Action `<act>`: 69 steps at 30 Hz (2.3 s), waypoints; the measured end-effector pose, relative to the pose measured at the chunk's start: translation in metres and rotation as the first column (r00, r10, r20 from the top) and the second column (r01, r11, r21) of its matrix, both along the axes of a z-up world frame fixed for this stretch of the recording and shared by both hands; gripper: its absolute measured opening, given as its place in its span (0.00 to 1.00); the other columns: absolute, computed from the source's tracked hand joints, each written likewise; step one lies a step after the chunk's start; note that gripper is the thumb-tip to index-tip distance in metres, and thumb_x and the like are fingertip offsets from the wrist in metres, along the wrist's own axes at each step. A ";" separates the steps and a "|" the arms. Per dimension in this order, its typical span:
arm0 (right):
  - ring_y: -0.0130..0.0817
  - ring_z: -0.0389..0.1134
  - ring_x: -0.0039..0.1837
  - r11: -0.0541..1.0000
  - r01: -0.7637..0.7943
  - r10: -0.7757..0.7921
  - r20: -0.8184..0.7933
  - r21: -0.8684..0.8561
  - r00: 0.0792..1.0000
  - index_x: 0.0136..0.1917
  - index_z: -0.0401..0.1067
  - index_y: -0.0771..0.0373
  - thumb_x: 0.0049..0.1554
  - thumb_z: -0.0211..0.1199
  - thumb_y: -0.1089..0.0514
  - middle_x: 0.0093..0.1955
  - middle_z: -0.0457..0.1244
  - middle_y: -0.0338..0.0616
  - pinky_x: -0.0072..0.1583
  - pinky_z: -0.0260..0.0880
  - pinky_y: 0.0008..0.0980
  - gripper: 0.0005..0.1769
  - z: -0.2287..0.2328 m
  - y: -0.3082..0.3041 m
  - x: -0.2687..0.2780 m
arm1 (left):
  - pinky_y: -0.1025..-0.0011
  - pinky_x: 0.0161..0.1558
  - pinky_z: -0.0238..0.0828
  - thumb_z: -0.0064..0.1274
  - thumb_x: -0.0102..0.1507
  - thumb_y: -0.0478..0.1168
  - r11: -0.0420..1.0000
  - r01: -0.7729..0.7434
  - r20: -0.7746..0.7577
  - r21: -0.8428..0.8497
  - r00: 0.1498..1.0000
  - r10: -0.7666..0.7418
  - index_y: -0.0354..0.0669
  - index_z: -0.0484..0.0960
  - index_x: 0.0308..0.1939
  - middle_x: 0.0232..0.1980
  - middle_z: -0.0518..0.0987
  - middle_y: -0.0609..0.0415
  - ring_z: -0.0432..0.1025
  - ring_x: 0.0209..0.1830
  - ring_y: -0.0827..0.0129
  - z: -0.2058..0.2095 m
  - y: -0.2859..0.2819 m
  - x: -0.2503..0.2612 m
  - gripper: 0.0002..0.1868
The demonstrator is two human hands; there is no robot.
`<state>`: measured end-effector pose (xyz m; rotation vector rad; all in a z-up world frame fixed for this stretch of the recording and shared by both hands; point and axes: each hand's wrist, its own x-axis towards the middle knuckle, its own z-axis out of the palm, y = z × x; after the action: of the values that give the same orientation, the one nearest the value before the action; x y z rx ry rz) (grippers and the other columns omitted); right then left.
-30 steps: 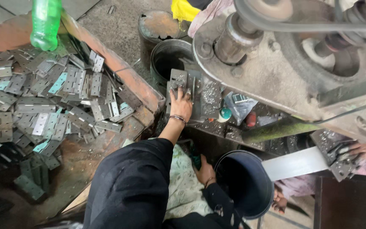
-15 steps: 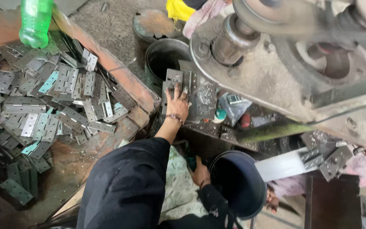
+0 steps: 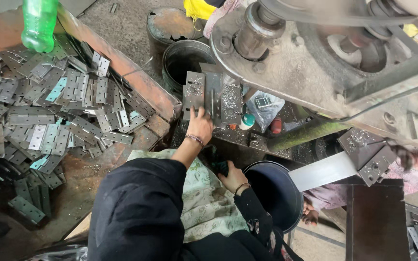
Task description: The person repeatedly picks up small metal plates from a pile, places them into a press machine, and operates the lever to process them. The processed plates are then dropped into a bucket below.
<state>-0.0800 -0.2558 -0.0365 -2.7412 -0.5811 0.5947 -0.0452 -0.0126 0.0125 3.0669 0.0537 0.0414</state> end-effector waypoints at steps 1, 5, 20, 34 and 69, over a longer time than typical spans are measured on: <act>0.62 0.72 0.52 1.000 0.012 -0.012 -0.004 0.002 1.000 0.73 0.58 0.63 0.52 0.67 0.43 0.50 0.69 0.67 0.54 0.74 0.52 0.42 0.004 0.002 -0.002 | 0.33 0.74 0.40 0.43 0.69 0.50 0.998 0.031 0.021 0.048 0.999 -0.032 0.45 0.83 0.57 0.63 0.76 0.51 0.55 0.75 0.49 -0.003 -0.004 -0.010 0.21; 0.62 0.72 0.53 0.998 0.052 -0.052 -0.007 -0.030 0.999 0.72 0.60 0.61 0.52 0.67 0.43 0.50 0.69 0.66 0.54 0.73 0.52 0.41 0.013 0.005 -0.011 | 0.33 0.69 0.48 0.46 0.62 0.46 0.964 0.066 0.248 0.256 0.960 -0.132 0.43 0.85 0.53 0.58 0.78 0.49 0.60 0.69 0.49 -0.013 -0.014 -0.036 0.20; 0.44 0.74 0.54 0.854 0.078 -0.166 0.127 0.514 0.978 0.64 0.72 0.62 0.56 0.67 0.46 0.52 0.72 0.56 0.55 0.72 0.37 0.28 0.021 -0.001 0.044 | 0.60 0.62 0.68 0.55 0.51 0.31 0.736 0.216 0.535 -0.642 0.813 0.229 0.40 0.87 0.39 0.46 0.85 0.50 0.75 0.50 0.53 0.019 0.011 -0.032 0.13; 0.49 0.68 0.59 0.971 -0.232 0.156 0.612 0.047 0.776 0.68 0.69 0.58 0.49 0.70 0.64 0.61 0.65 0.46 0.58 0.70 0.43 0.33 0.063 0.097 0.076 | 0.47 0.63 0.63 0.56 0.61 0.41 0.953 -0.191 0.307 -0.233 0.916 0.259 0.46 0.84 0.57 0.67 0.74 0.55 0.62 0.69 0.53 0.015 0.038 0.004 0.20; 0.62 0.72 0.52 0.999 0.026 -0.025 0.016 -0.020 1.000 0.78 0.52 0.55 0.53 0.68 0.43 0.50 0.69 0.65 0.52 0.74 0.53 0.47 -0.030 -0.020 -0.002 | 0.28 0.71 0.41 0.42 0.66 0.45 0.987 -0.143 0.137 -0.067 0.979 0.151 0.45 0.85 0.56 0.67 0.73 0.53 0.51 0.77 0.44 -0.018 0.000 0.043 0.20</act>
<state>-0.0816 -0.2759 -0.0664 -2.7704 -0.5457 0.5773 -0.0017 -0.0130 -0.0054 2.9874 0.2685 0.2609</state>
